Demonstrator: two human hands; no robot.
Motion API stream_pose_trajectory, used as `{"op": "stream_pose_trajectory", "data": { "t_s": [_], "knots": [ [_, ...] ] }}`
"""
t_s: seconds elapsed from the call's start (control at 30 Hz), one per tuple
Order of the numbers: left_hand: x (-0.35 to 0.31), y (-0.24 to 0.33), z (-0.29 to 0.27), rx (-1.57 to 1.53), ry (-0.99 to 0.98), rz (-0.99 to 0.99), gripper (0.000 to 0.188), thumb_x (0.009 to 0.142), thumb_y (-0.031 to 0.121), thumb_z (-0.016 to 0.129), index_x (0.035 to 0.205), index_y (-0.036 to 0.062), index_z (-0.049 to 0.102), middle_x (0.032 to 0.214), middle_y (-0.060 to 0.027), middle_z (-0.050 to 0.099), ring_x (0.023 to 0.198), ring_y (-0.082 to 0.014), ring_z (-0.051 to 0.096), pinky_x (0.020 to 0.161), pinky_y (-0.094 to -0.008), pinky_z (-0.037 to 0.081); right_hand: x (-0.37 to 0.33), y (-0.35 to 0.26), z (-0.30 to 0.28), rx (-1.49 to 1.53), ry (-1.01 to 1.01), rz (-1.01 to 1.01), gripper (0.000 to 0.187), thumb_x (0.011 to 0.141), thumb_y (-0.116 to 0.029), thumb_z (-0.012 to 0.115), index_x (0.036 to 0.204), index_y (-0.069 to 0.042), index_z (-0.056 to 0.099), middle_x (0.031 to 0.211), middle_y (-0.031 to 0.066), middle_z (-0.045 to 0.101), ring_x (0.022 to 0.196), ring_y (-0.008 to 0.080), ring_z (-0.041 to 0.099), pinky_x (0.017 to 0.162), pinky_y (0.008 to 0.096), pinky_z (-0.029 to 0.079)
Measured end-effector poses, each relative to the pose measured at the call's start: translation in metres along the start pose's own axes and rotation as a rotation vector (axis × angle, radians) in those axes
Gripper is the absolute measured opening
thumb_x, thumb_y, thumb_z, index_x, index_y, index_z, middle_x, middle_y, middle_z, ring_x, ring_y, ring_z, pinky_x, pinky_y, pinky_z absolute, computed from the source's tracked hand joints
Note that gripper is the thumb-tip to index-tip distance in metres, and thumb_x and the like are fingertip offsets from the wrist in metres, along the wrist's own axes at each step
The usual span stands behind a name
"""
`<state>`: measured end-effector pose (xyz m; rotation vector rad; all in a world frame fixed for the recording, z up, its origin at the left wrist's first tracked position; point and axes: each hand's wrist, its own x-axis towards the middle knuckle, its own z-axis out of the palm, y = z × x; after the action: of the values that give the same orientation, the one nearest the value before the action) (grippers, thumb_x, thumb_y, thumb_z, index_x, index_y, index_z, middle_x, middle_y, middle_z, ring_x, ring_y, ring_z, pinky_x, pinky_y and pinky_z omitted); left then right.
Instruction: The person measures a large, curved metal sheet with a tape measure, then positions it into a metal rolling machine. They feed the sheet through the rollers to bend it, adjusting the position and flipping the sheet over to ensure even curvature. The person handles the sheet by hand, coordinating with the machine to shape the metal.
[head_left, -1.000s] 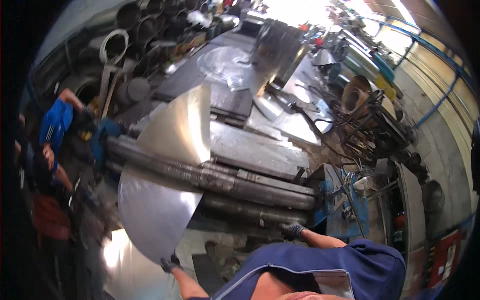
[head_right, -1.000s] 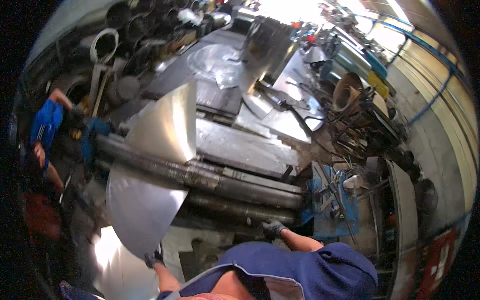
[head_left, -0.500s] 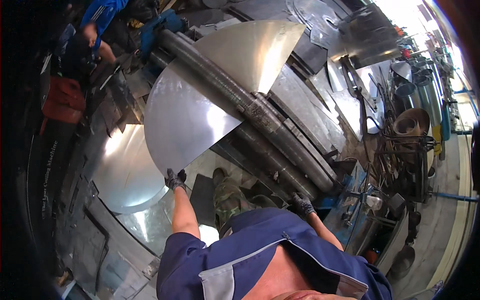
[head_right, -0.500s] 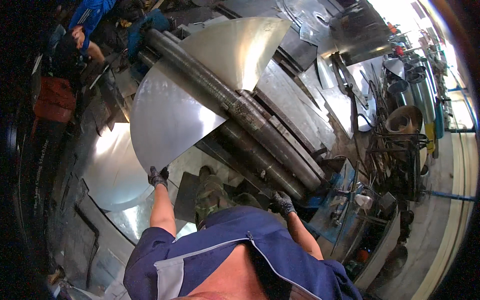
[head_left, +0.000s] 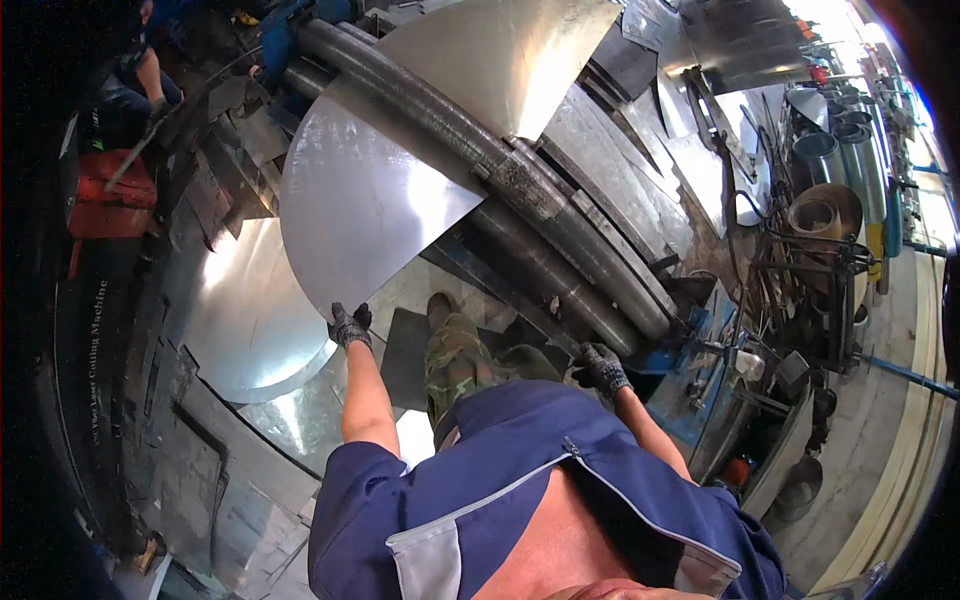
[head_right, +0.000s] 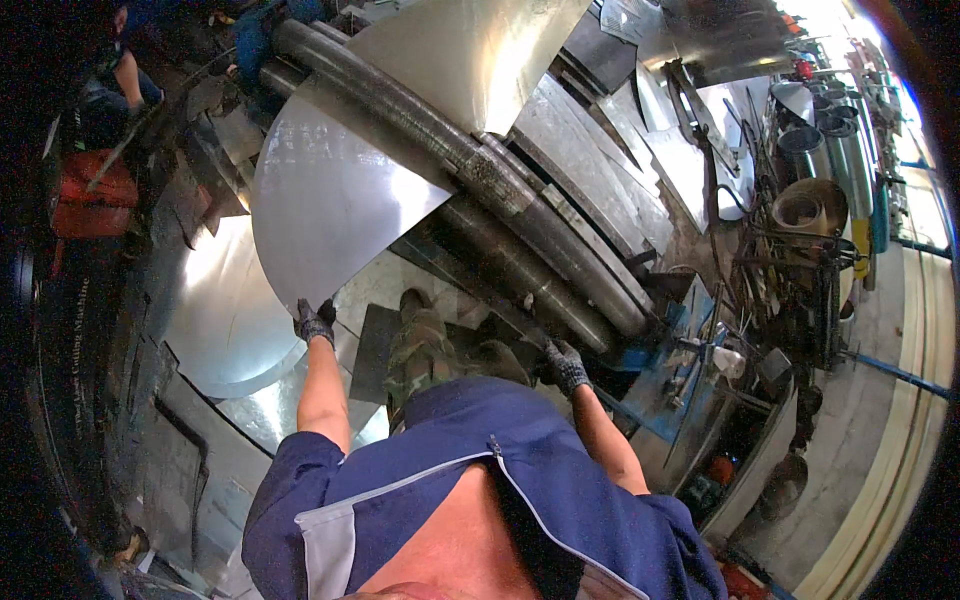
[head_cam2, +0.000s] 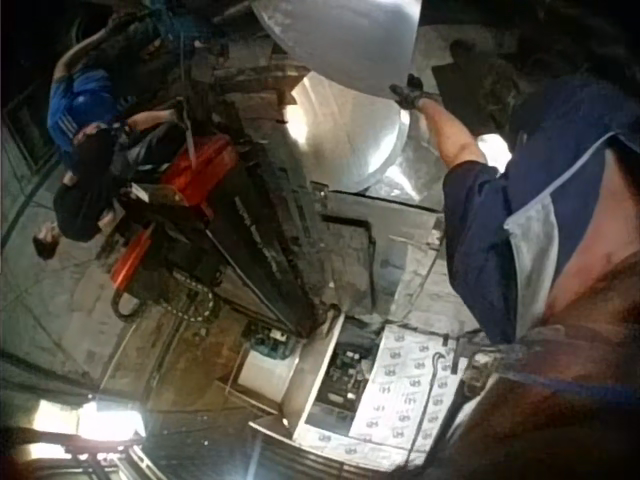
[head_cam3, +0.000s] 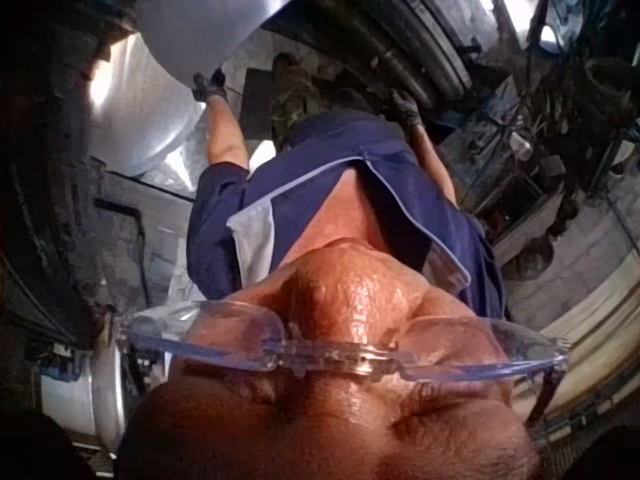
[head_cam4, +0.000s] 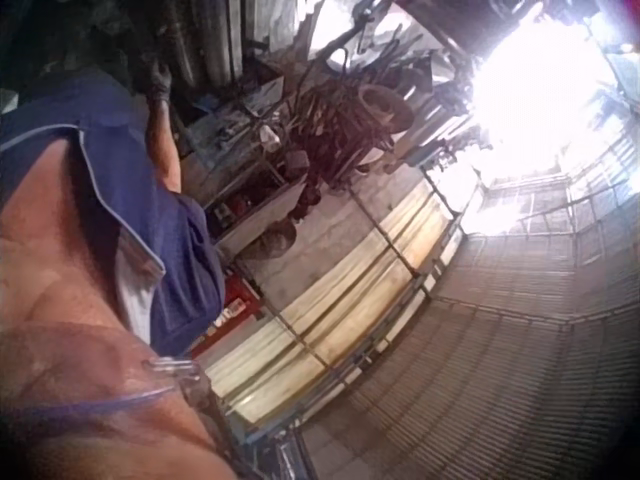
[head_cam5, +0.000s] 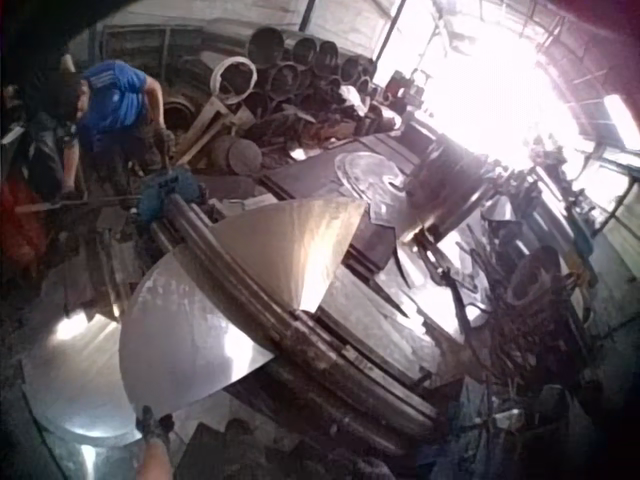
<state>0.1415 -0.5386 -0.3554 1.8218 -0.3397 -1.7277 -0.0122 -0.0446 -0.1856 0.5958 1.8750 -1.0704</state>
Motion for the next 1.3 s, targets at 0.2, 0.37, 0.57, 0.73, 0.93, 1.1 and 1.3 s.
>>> {"op": "stream_pose_trajectory", "data": {
  "t_s": [0.2,0.37,0.57,0.73,0.93,1.1,1.3],
  "knots": [
    [0.006,0.006,0.007,-0.031,0.009,0.036,0.059,0.083,0.030,0.064,0.131,0.0272,0.030,0.082,-0.0186,0.065,0.051,-0.0331,0.062,0.039,-0.0398,0.047,0.004,0.002,0.006,-0.053,0.026,0.009,0.052,0.089,-0.047,0.050,0.125,-0.010,0.044,0.094,0.0114,0.063,0.060,0.0209,0.060,0.051,0.0325,0.049],
    [0.010,0.011,0.006,-0.020,0.009,0.053,0.063,0.083,0.026,0.064,0.134,0.0260,0.028,0.084,-0.0206,0.064,0.051,-0.0340,0.062,0.039,-0.0405,0.049,-0.014,-0.013,0.012,-0.015,0.017,0.051,0.050,0.090,-0.044,0.051,0.125,-0.010,0.045,0.096,0.0122,0.064,0.066,0.0235,0.064,0.053,0.0337,0.051],
    [0.023,0.012,0.001,-0.055,-0.057,0.125,0.063,0.083,0.025,0.066,0.134,0.0187,0.030,0.085,-0.0197,0.065,0.051,-0.0336,0.063,0.040,-0.0390,0.050,-0.019,-0.015,0.020,0.022,0.067,0.088,0.043,0.091,-0.036,0.052,0.125,-0.010,0.048,0.089,0.0105,0.065,0.058,0.0204,0.062,0.044,0.0311,0.048],
    [0.011,0.022,0.015,0.092,0.014,0.120,0.059,0.083,0.026,0.065,0.132,0.0179,0.033,0.083,-0.0185,0.065,0.051,-0.0329,0.063,0.040,-0.0377,0.051,-0.018,-0.016,0.023,-0.013,0.019,0.070,0.047,0.092,-0.041,0.049,0.127,-0.010,0.044,0.099,0.0142,0.063,0.069,0.0247,0.065,0.054,0.0341,0.052],
    [0.011,0.031,0.020,0.088,0.017,0.082,0.057,0.082,0.025,0.066,0.129,0.0154,0.036,0.080,-0.0191,0.065,0.051,-0.0334,0.063,0.039,-0.0374,0.051,-0.012,-0.028,0.031,-0.029,0.008,0.065,0.048,0.092,-0.042,0.048,0.128,-0.010,0.043,0.099,0.0143,0.063,0.070,0.0252,0.065,0.055,0.0351,0.052],
    [0.027,0.030,0.017,0.069,-0.025,0.107,0.051,0.082,0.025,0.066,0.124,0.0107,0.041,0.089,-0.0197,0.063,0.055,-0.0353,0.063,0.043,-0.0419,0.053,-0.015,-0.033,0.041,0.043,0.048,0.056,0.044,0.092,-0.035,0.050,0.127,-0.008,0.044,0.089,0.0113,0.065,0.060,0.0215,0.064,0.046,0.0299,0.049],
    [0.042,0.030,0.017,0.078,-0.054,0.115,0.051,0.082,0.026,0.066,0.123,0.0098,0.041,0.090,-0.0217,0.062,0.060,-0.0372,0.063,0.044,-0.0428,0.052,-0.015,-0.036,0.046,0.020,0.048,0.079,0.042,0.092,-0.036,0.050,0.124,-0.009,0.047,0.090,0.0098,0.066,0.060,0.0203,0.064,0.046,0.0300,0.049]
  ]
}}
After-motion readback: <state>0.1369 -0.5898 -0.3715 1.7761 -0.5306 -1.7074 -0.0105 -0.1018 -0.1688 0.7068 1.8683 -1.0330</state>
